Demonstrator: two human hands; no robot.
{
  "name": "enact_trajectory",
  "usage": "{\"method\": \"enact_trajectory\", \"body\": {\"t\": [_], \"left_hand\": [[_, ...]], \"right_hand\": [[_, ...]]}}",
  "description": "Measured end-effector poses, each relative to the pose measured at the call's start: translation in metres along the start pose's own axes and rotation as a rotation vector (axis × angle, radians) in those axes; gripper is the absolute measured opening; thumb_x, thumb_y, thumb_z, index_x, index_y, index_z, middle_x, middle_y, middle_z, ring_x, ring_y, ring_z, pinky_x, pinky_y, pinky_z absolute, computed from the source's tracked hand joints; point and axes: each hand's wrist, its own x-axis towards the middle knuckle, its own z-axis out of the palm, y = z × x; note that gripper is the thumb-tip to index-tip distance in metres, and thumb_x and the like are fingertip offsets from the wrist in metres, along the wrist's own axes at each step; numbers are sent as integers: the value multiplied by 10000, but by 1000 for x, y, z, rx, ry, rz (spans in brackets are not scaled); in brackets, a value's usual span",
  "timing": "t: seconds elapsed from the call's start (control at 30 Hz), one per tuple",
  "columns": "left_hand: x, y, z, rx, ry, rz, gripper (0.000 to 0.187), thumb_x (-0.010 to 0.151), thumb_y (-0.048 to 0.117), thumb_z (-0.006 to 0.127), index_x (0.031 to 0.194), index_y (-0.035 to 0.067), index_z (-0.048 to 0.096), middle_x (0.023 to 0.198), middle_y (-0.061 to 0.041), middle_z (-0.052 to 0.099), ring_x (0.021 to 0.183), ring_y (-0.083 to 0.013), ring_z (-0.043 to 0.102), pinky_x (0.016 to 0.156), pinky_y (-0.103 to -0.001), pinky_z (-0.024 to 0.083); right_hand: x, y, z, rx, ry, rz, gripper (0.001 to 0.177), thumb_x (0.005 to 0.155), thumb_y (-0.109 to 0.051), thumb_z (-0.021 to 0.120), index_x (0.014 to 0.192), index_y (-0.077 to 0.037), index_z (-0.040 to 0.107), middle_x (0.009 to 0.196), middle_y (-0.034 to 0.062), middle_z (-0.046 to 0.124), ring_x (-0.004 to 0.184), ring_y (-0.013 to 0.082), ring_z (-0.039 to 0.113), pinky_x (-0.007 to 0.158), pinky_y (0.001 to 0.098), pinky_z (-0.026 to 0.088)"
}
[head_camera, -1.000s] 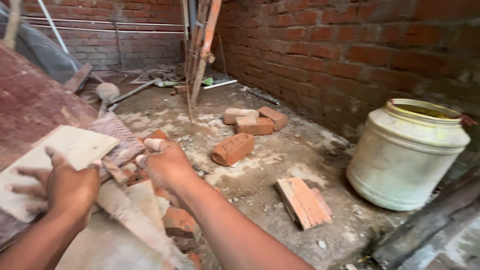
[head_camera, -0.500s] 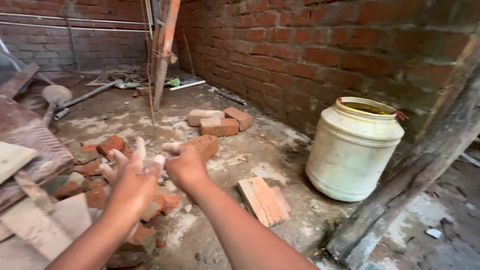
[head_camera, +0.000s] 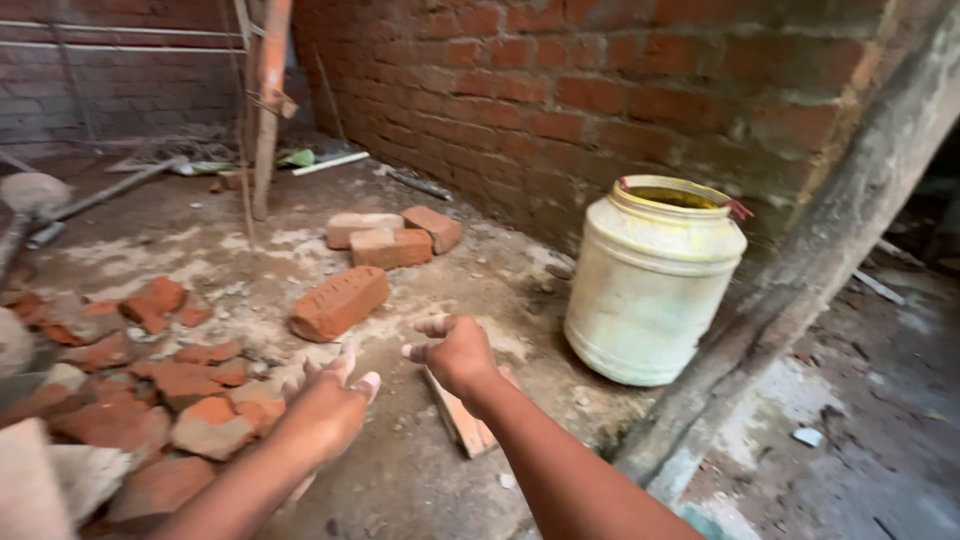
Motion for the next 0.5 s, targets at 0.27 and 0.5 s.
{"method": "enact_trajectory", "body": {"t": [0.27,0.5], "left_hand": [[4,42,88,584,-97,34,842,996,531,537,1654,297,67,1717,-166,-39,1576,-449,-148,1251,-640,43],[46,16,157,693,-127,166,1029,894,587,650,1640,219,44,1693,-225,-42,1551,-482,-80,1226,-598,111]], "right_hand": [[31,92,-35,68,138,117,434,763,-105,851,1174,-15,745,1079,164,797,958,214,761,846,336,578],[34,185,-19,-62,296,274,426,674,-208,880,1058,-53,783,1000,181,769,938,284,752,858,379,574]]}}
